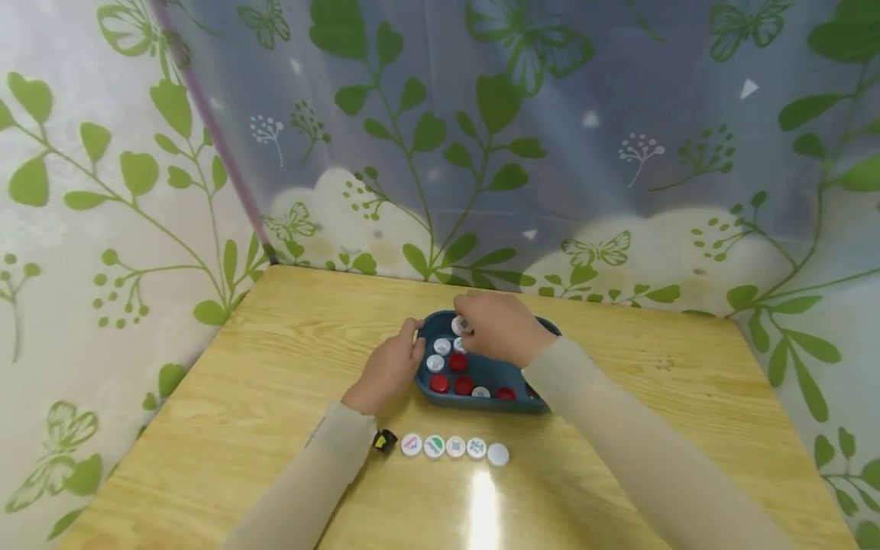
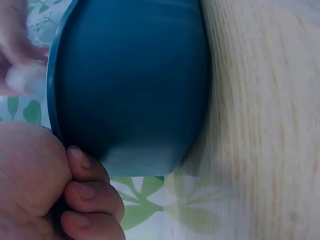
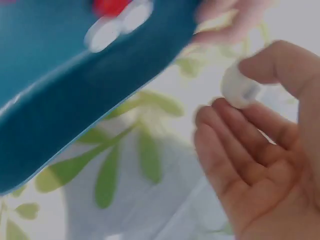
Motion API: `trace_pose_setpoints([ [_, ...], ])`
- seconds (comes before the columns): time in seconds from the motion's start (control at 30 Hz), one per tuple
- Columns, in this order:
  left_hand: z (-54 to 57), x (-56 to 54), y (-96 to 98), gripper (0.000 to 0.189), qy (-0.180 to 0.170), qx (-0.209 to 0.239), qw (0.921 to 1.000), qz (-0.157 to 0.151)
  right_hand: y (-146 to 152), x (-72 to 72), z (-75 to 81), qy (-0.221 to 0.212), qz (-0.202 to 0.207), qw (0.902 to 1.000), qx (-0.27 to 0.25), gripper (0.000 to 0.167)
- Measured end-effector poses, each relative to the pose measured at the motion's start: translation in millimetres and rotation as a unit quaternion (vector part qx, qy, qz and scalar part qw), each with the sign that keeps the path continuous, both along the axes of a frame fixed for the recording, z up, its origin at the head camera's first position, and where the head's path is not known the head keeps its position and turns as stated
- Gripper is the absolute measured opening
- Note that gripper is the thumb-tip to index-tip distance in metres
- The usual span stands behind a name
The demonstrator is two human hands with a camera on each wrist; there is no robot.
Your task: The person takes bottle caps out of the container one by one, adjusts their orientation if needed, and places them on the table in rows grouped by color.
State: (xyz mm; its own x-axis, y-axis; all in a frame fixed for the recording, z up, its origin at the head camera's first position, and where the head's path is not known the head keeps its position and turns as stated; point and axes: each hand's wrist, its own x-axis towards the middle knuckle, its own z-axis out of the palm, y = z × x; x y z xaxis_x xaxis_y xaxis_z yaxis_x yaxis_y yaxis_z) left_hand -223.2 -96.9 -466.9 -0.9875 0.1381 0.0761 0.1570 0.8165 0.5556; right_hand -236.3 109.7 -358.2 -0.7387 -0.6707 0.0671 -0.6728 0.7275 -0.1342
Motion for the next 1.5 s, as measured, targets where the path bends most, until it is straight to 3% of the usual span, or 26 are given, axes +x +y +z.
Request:
trace_pose_setpoints([
  [0.13,0.4,1.2,0.3,0.038,0.004,0.009,0.9999,-0.006,3.5,51.9,-1.9,0.067,0.064,0.9945,-0.049,0.017],
  [0.27,-0.3,1.0,1.1,0.038,0.008,0.008,0.9999,-0.002,2.0,97.8,-23.6,0.085,0.118,0.9886,-0.038,0.019],
  [0.5,-1.0,-0.4,-0.2,0.039,0.002,0.006,1.0,0.004,-19.6,136.6,-65.6,0.094,0.19,0.9757,0.057,0.021],
  [0.67,-2.7,-0.9,-2.2,0.039,0.007,0.008,0.9999,-0.004,-37.4,148.0,-82.8,0.115,0.207,0.969,0.072,0.013],
  [0.8,-2.8,-1.3,-2.2,0.038,0.008,0.009,0.9999,-0.006,-48.1,147.3,-90.1,0.112,0.19,0.9717,0.083,0.012],
  [1.07,-2.3,-2.4,-1.1,0.038,0.008,0.006,0.9999,0.002,-57.7,134.4,-99.7,0.074,0.158,0.9798,0.098,0.012],
  [1.3,-1.7,-1.3,0.6,0.039,0.003,0.008,1.0,-0.002,-52.1,134.0,-100.2,-0.004,0.132,0.9907,0.032,0.007],
  [1.4,-2.4,-1.6,-0.2,0.039,0.006,0.01,0.9999,0.0,-52.5,135.9,-100.7,0.037,0.17,0.984,0.041,0.004],
  [1.5,-2.8,-1.6,-1.7,0.038,0.008,0.011,0.9999,0.001,-55.1,138.5,-103.1,0.093,0.219,0.9693,0.062,0.008],
])
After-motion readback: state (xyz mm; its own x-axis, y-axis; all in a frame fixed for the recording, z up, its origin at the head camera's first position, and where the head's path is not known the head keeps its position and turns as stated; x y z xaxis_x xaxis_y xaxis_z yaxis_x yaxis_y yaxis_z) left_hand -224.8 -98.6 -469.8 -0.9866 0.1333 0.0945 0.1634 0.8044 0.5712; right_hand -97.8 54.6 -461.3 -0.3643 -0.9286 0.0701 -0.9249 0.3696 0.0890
